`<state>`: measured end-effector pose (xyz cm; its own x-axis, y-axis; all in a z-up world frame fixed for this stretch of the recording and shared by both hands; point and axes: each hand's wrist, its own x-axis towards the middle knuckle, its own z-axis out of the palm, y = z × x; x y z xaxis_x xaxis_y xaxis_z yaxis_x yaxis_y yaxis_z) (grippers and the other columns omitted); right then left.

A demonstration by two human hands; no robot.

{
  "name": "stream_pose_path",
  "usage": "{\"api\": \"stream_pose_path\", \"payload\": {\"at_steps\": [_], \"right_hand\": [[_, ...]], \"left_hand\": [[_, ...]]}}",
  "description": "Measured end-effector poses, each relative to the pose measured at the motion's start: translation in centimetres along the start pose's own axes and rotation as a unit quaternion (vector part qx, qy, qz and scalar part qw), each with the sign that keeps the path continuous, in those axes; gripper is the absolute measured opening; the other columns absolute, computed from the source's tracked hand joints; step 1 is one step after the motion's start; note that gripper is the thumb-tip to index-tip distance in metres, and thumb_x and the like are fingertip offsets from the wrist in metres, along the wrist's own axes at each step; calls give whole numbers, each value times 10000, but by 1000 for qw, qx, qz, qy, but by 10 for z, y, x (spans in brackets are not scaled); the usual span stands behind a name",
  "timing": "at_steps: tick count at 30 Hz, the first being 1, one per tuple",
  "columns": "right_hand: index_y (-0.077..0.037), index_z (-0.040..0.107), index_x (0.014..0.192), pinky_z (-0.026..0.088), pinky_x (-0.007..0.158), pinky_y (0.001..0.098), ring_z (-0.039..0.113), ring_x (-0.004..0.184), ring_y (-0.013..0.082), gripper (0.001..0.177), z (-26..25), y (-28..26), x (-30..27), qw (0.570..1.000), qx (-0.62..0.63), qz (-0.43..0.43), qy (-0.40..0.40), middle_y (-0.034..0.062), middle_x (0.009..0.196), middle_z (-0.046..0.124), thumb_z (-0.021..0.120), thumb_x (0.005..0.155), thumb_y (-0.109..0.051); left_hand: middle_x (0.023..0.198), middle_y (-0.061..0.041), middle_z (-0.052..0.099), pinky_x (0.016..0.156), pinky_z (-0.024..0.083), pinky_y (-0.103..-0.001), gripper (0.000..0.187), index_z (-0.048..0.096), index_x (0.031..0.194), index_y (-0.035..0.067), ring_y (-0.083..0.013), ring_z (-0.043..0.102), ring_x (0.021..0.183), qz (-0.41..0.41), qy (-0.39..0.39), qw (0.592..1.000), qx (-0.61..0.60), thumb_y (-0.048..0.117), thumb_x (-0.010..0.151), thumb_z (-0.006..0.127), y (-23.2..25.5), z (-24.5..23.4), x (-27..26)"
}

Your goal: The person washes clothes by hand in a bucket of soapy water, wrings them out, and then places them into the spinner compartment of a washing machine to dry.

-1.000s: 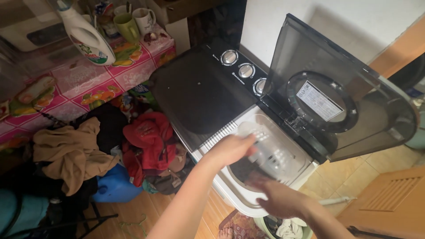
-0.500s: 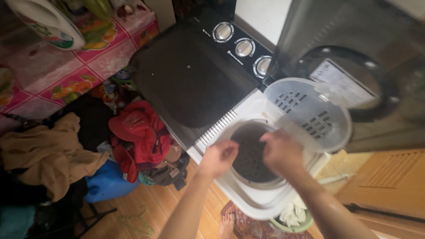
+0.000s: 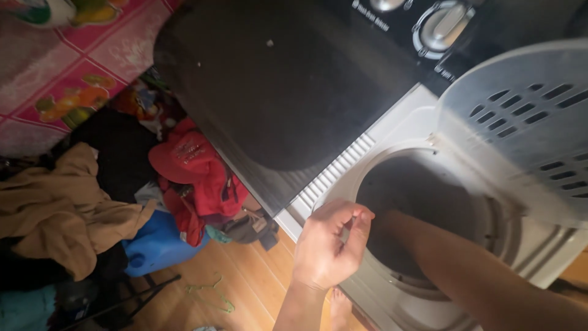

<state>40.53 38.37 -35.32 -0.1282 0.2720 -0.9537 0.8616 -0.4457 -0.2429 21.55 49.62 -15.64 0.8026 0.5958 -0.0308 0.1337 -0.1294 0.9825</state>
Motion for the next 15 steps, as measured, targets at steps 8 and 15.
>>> {"api": "stream_pose_path", "payload": {"at_steps": [8, 15], "right_hand": [[-190, 748, 1099, 520, 964, 450, 684, 1104, 317, 326, 13, -8, 3, 999, -35, -32, 0, 111, 1140, 732, 573, 858, -322], [-202, 748, 1109, 519, 959, 439, 688, 1103, 308, 356, 39, 6, -5, 999, -21, -34, 31, 103, 1140, 735, 560, 869, -386]], "left_hand": [[778, -40, 735, 624, 535, -241, 231, 753, 1000, 36, -69, 641, 678, -86, 26, 992, -93, 199, 1013, 589, -9, 5, 9], [737, -12, 720, 608, 532, -235, 242, 750, 998, 23, -54, 636, 643, -76, 74, 992, -67, 224, 998, 615, -8, 11, 6]]}}
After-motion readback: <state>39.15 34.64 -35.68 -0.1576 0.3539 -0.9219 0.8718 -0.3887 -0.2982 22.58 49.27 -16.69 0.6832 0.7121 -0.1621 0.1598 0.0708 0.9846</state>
